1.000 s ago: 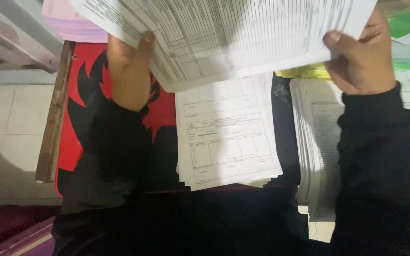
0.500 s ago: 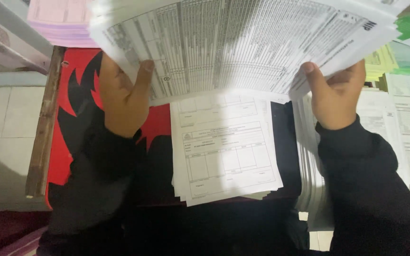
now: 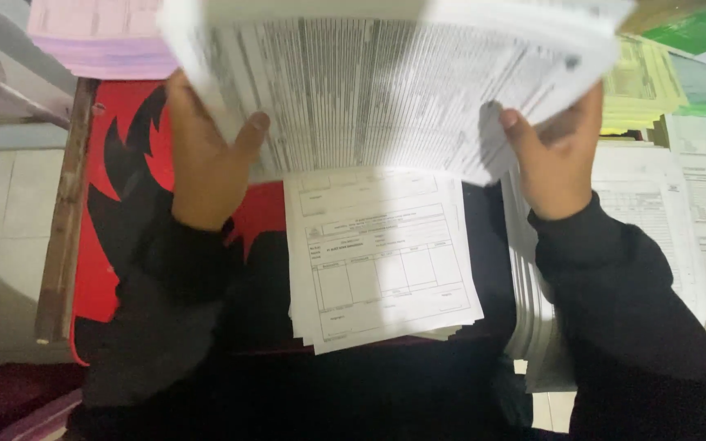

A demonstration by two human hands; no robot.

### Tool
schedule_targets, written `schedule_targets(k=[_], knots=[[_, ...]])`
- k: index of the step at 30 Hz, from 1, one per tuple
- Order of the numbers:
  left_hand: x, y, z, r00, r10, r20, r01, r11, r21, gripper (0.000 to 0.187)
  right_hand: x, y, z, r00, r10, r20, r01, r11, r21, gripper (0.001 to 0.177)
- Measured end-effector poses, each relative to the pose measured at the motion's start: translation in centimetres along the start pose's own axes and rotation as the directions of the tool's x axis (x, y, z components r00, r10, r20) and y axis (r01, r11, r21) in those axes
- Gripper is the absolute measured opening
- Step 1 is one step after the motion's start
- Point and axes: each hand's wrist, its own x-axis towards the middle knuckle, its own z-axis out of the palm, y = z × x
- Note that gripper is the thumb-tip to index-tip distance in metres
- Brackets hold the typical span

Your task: The person is sorting through multiple stacks of printed documents, flipping through the pages and organizing them into a cardboard box and different piles on a desk.

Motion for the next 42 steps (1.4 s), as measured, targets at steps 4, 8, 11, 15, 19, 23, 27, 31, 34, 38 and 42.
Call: schedule_targets(k=[4, 8, 11, 15, 19, 23, 27, 31, 34, 38, 42], knots=[[-0.2, -1.2, 0.7, 0.997, -0.069, -0.034, 0.071, 0.996, 0.055, 0.041, -0.6, 0.2, 0.4, 0.990, 0.130, 0.056, -0.130, 0.992, -0.008, 0.040], [-0.7, -0.3, 1.1, 0.998, 0.039, -0.048, -0.039, 0.999, 0.014, 0.048, -1.1, 0.1, 0.5, 0.998, 0.063, -0.016, -0.062, 0.998, 0.025, 0.046], [-0.4, -1.1, 1.0, 1.000, -0.004, -0.007, 0.004, 1.000, 0.024, 0.045, -1.3, 0.7, 0.2, 0.992, 0.122, -0.038, -0.122, 0.992, 0.015, 0.047], [-0.3, -0.8, 0.8, 0.996, 0.022, 0.088, -0.032, 0.994, 0.104, 0.032, -1.0, 0.8, 0.3, 0.984, 0.171, -0.038, -0.173, 0.984, -0.040, 0.033], [-0.4, -0.4, 1.0, 0.980, -0.195, -0.035, 0.197, 0.976, 0.095, 0.055, -0.9, 0.6, 0.2, 0.986, 0.146, -0.079, -0.150, 0.988, -0.042, 0.039], [-0.2, -1.9, 0.6, 0.952, -0.300, 0.050, 0.291, 0.946, 0.140, 0.059, -0.8, 1.1, 0.6, 0.961, 0.275, 0.011, -0.276, 0.961, 0.022, 0.039], [-0.5, -1.6, 0.9, 0.962, -0.273, 0.004, 0.272, 0.959, 0.082, 0.056, -0.5, 0.6, 0.4, 0.965, 0.260, -0.013, -0.260, 0.965, -0.019, 0.029], [-0.1, 1.2, 1.1, 0.937, -0.346, 0.047, 0.333, 0.925, 0.182, 0.061, -0.7, 1.3, 0.3, 0.966, 0.259, 0.002, -0.259, 0.966, -0.006, 0.027], [0.7, 1.8, 0.7, 0.864, -0.475, 0.166, 0.445, 0.876, 0.187, 0.070, -0.1, 0.5, 0.5, 0.937, 0.345, 0.043, -0.346, 0.938, 0.003, 0.030], [0.9, 1.8, -1.0, 0.846, -0.484, 0.224, 0.447, 0.872, 0.197, 0.053, 0.6, -0.8, 0.4, 0.940, 0.336, 0.062, -0.340, 0.938, 0.073, 0.025], [0.4, -0.3, -2.1, 0.888, -0.437, 0.144, 0.456, 0.797, -0.396, 0.032, 1.0, -1.9, 0.7, 0.911, 0.409, 0.062, -0.404, 0.847, 0.344, 0.031]])
